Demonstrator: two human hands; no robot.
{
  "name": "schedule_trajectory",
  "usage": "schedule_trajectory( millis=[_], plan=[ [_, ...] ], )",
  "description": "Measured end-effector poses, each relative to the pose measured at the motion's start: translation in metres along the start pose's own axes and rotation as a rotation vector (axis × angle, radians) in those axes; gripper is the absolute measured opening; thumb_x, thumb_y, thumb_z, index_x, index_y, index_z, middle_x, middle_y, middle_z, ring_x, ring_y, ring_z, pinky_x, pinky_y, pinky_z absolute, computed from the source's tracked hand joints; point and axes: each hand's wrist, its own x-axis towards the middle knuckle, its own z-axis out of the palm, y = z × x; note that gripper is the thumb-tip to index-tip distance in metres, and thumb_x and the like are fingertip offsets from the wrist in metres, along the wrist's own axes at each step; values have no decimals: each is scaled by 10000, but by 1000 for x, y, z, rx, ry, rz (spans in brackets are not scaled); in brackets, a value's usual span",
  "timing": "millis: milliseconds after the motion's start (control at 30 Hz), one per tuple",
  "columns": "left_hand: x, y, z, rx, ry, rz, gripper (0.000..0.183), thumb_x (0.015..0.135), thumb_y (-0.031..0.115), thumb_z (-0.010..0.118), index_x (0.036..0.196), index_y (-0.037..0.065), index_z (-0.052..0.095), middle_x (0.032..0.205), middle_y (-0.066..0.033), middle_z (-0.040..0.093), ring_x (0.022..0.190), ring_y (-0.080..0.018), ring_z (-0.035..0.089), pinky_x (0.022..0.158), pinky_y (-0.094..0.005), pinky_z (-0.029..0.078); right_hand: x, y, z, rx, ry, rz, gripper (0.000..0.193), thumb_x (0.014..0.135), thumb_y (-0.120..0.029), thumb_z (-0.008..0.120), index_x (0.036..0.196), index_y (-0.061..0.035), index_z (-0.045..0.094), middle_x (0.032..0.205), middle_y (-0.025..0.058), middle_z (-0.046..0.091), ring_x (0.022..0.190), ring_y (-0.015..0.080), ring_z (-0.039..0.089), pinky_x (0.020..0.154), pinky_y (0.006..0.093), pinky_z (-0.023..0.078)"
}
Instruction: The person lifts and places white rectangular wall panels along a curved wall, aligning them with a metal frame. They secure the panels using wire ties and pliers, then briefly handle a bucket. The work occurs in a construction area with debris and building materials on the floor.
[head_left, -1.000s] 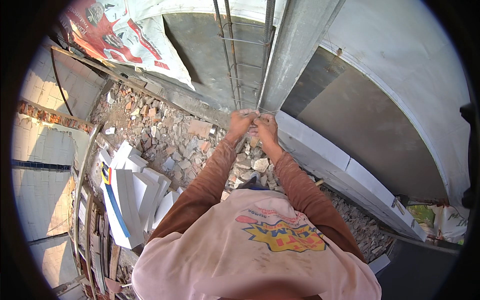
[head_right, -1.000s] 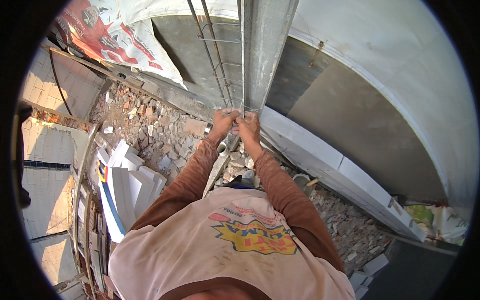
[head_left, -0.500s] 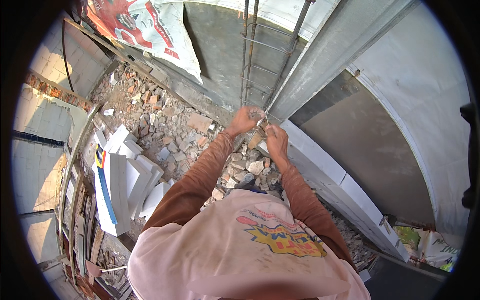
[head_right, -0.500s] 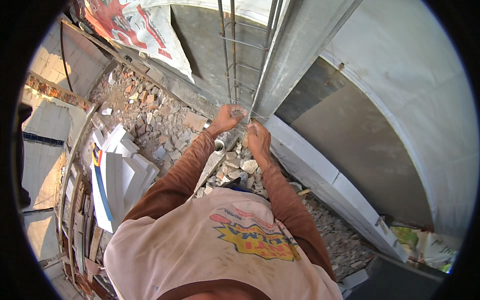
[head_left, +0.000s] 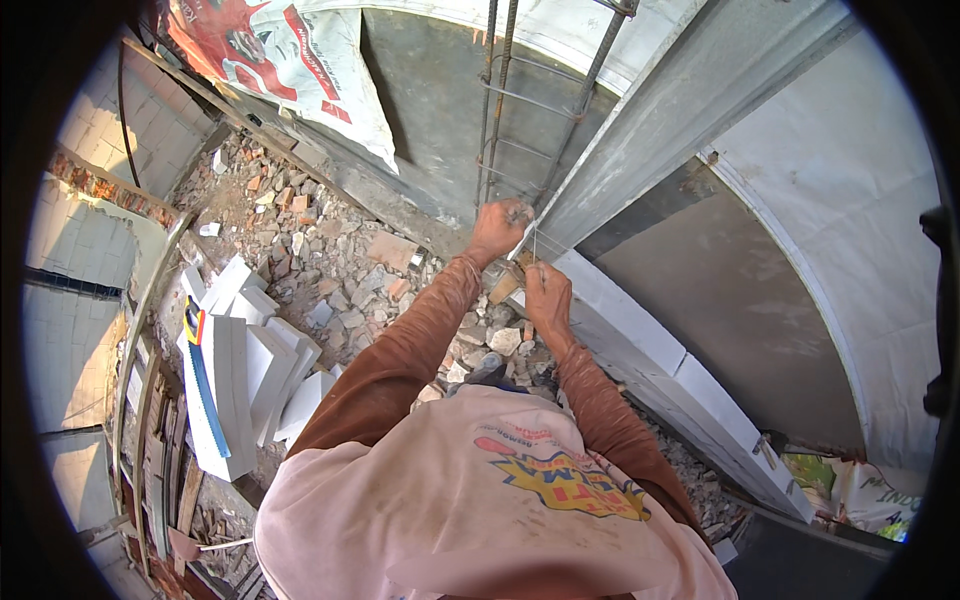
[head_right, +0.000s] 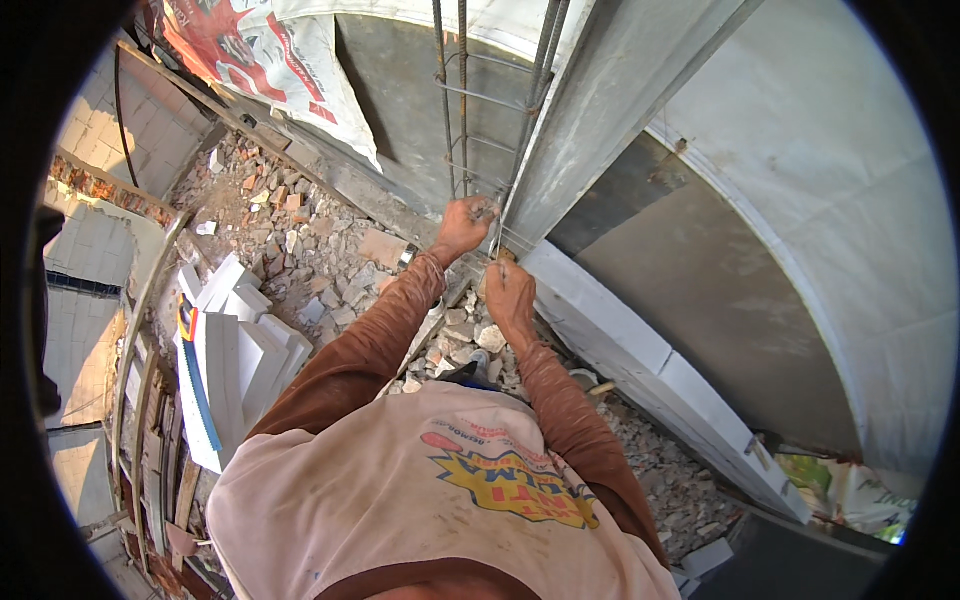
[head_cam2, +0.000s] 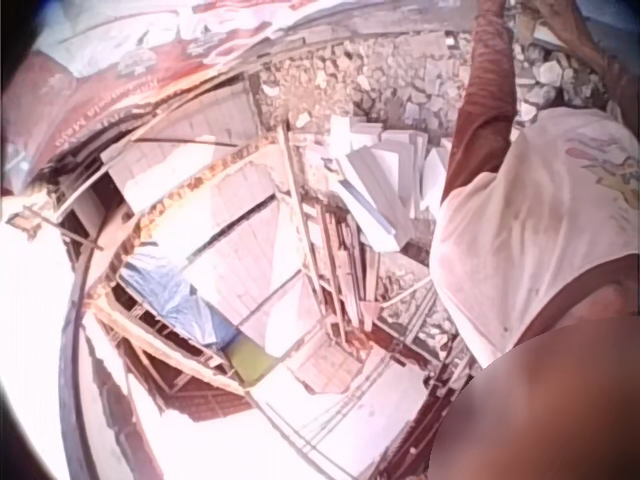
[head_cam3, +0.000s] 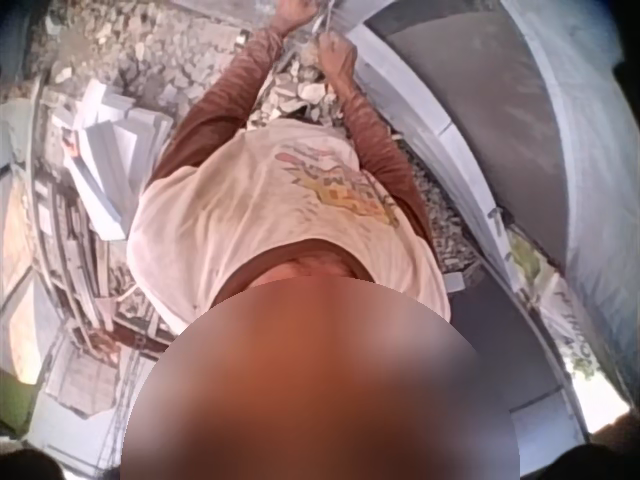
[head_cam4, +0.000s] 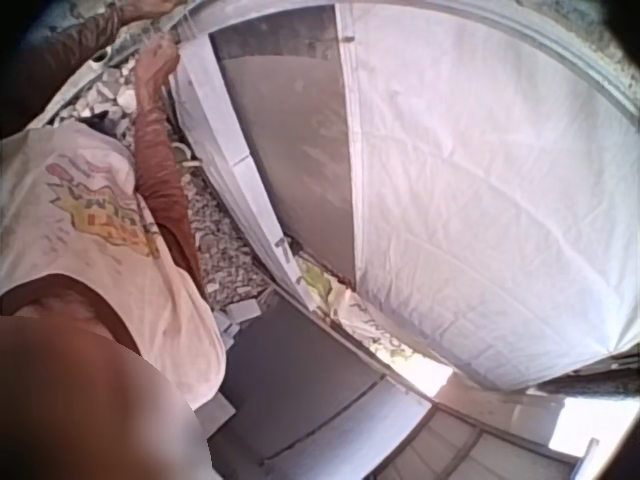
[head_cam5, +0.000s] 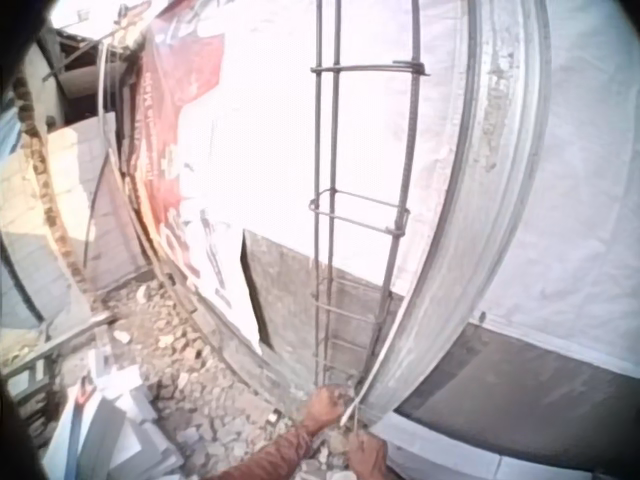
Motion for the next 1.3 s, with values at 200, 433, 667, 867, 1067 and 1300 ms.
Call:
schedule_trajectory(
  millis=[200,433,667,867,1067,1300],
  plan=[
    [2,-7,5,-60,33,65,162,811,121,712,929,12,735,942,-202,711,894,-385,688,783,-390,546,12,-9,-1,197,-7,-17,303,901,-165,523,680,39,487,573,56,385,592,116,376,536,363,343],
    [0,-12,11,-36,23,4,155,826,85,693,961,22,738,932,-190,723,866,-317,717,750,-362,541,4,-2,-3,107,-141,49,288,895,-147,521,676,38,491,571,54,398,583,112,386,530,362,348],
    [2,-5,11,-40,59,-19,152,812,117,702,913,9,735,876,-218,703,818,-405,682,709,-410,539,13,1,-8,56,-199,-111,264,884,-160,535,742,62,543,609,239,513,519,351,492,553,453,403],
    [0,-3,9,26,63,37,173,816,117,731,938,-5,731,878,-226,704,807,-391,697,693,-390,537,13,1,-12,-86,-251,-46,280,873,-204,562,817,65,617,714,297,592,670,468,611,620,498,454],
    [6,0,8,46,24,6,179,810,137,725,927,3,737,854,-220,704,779,-391,693,698,-392,537,13,11,-13,-208,-304,-33,272,865,-210,572,771,40,617,720,288,608,700,473,620,630,519,464],
    [14,6,-18,67,-160,-213,200,793,179,728,905,16,758,799,-197,713,704,-296,695,699,-373,536,-5,37,19,-254,-179,-33,251,885,-223,564,896,16,641,768,280,640,729,474,628,662,535,482]
  ],
)
